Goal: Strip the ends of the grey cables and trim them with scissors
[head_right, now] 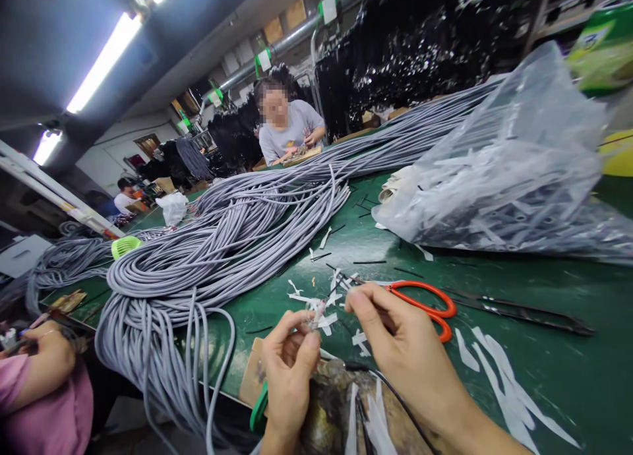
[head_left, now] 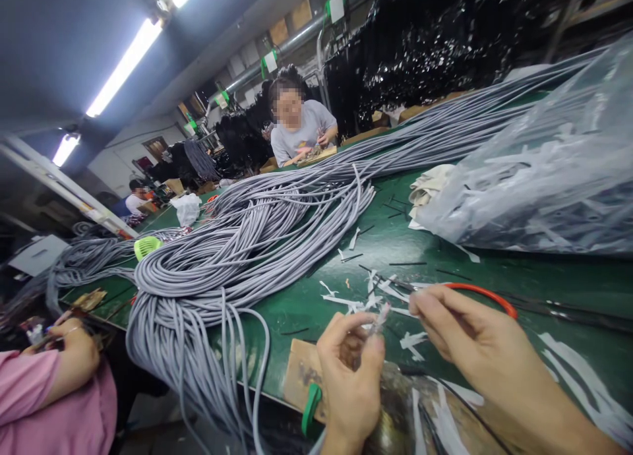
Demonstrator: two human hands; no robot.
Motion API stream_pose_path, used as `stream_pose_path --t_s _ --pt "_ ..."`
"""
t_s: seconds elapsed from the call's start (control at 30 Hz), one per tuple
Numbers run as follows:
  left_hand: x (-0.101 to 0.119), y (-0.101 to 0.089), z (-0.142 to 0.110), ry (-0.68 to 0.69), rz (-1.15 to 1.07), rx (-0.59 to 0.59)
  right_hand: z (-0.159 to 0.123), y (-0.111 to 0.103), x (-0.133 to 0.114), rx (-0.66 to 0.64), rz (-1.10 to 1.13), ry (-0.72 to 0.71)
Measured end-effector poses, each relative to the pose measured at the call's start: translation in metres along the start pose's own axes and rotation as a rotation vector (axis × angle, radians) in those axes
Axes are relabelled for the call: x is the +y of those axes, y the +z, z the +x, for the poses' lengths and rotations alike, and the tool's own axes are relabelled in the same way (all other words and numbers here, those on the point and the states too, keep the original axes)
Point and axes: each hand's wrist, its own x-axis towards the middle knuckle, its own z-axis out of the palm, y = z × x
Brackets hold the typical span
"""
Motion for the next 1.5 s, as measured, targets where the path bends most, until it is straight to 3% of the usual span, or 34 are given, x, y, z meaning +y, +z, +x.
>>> stream_pose_path --t_s 0.17,0.27,0.57,0.77,0.93,1.07,1.2,1.5 --pt "-0.003 -0.004 0.003 -0.047 0.003 -0.087 -0.008 0.006 0.004 -0.113 -0.009 -0.034" --pt "-0.003 -0.005 0.005 -0.066 0.049 -0.117 -0.010 0.008 0.001 -0.103 0.019 0.011" --pt "0.018 0.006 0.006 0.012 0.171 -0.093 0.004 0.006 -0.008 -0.193 0.168 0.181" --pt "0.015 0.003 0.005 0.069 0.155 -0.075 0.006 0.005 -0.014 -0.278 0.260 0.234" --pt "0.010 0.002 0.007 0.018 -0.033 -0.075 0.002 0.005 -0.008 -0.343 0.258 0.201" --pt "0.004 0.002 0.009 -0.096 -0.162 -0.068 0.001 0.004 -0.010 -0.320 0.204 0.185" --pt "0.006 0.005 0.010 -0.225 -0.157 -0.077 -0.001 0.004 -0.010 -0.284 0.167 0.142" --pt "0.019 0.016 0.011 -0.121 -0.117 -0.063 -0.001 0.006 -0.011 -0.274 0.086 -0.008"
